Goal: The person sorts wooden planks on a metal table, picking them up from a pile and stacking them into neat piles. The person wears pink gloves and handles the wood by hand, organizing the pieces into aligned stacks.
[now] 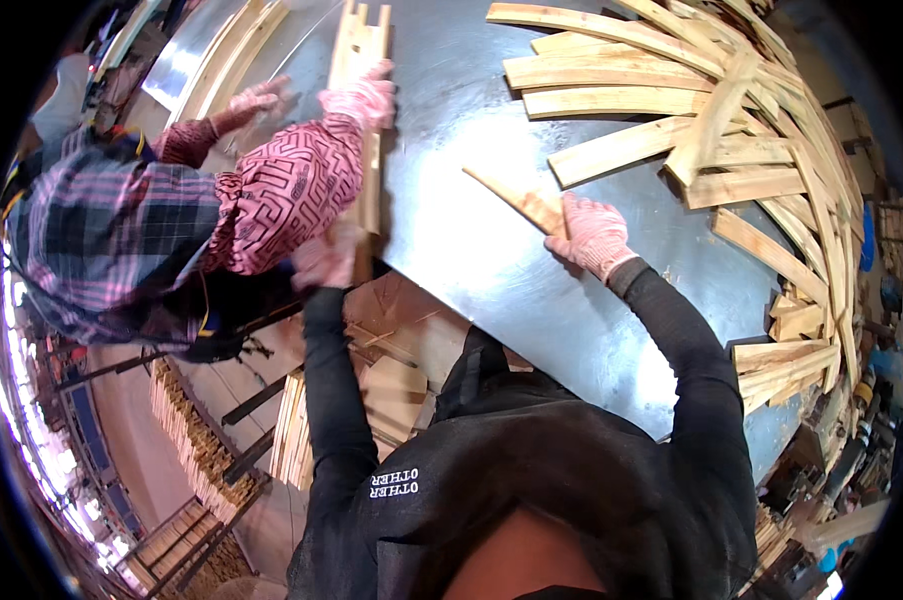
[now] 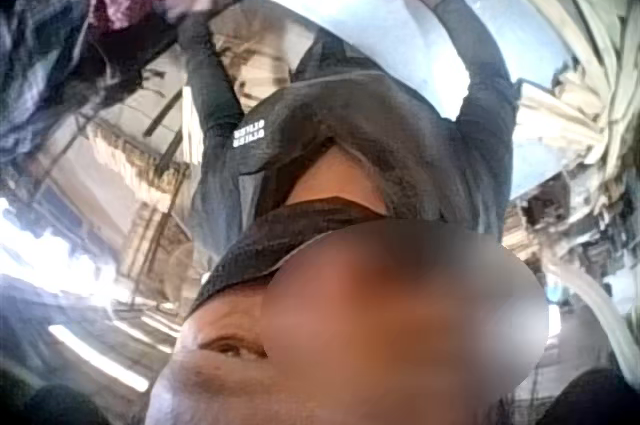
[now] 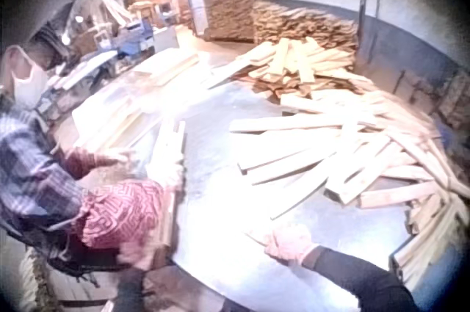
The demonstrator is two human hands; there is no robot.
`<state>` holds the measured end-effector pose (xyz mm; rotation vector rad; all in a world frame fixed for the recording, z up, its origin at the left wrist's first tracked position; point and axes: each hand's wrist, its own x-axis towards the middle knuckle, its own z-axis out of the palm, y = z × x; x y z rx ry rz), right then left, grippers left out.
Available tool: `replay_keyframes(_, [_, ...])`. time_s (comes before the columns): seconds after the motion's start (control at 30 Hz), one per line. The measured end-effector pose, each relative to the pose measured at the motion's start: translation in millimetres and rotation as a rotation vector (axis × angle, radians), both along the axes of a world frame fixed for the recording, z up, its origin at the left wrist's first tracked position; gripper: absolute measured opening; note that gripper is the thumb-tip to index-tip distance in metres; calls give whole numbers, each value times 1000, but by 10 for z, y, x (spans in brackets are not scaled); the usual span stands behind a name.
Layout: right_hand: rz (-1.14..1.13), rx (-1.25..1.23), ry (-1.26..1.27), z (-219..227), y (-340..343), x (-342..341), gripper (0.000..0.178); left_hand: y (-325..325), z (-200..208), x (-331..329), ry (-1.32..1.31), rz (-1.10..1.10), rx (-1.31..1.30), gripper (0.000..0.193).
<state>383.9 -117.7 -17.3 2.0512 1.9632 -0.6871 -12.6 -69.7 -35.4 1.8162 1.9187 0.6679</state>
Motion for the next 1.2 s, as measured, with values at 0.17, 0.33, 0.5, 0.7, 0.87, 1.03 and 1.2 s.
replay_keyframes(0.17, [-254, -12, 416, -102, -282, 426, 82, -480, 448, 668, -621, -84, -76, 55])
replay_keyframes(0.33, [-75, 707, 631, -157, -258, 454, 40, -1313, -245, 2110, -1158, -526, -777, 52])
replay_keyframes(0.5, [-798, 898, 255, -208, -1227, 1326, 63, -1299, 144, 2664, -1011, -364, -777, 34])
replay_keyframes(0.7, [-1671, 209, -602, 124, -3885, 2014, 108, -1488, 154, 2882, -981, -385, -688, 34])
replay_keyframes(0.87, [-1793, 300, -197, -27, -4669, 1694, 106, -1618, 342, 3673, -794, -668, -495, 43])
replay_keyframes(1.03, [-1968, 894, 207, -76, -5118, 1704, 103, -1813, 233, 4561, -790, -775, -430, 38])
replay_keyframes(1.2, [-1789, 722, -102, 408, -4802, 2700, 104, -2278, 421, 4806, -1208, -857, -1084, 39])
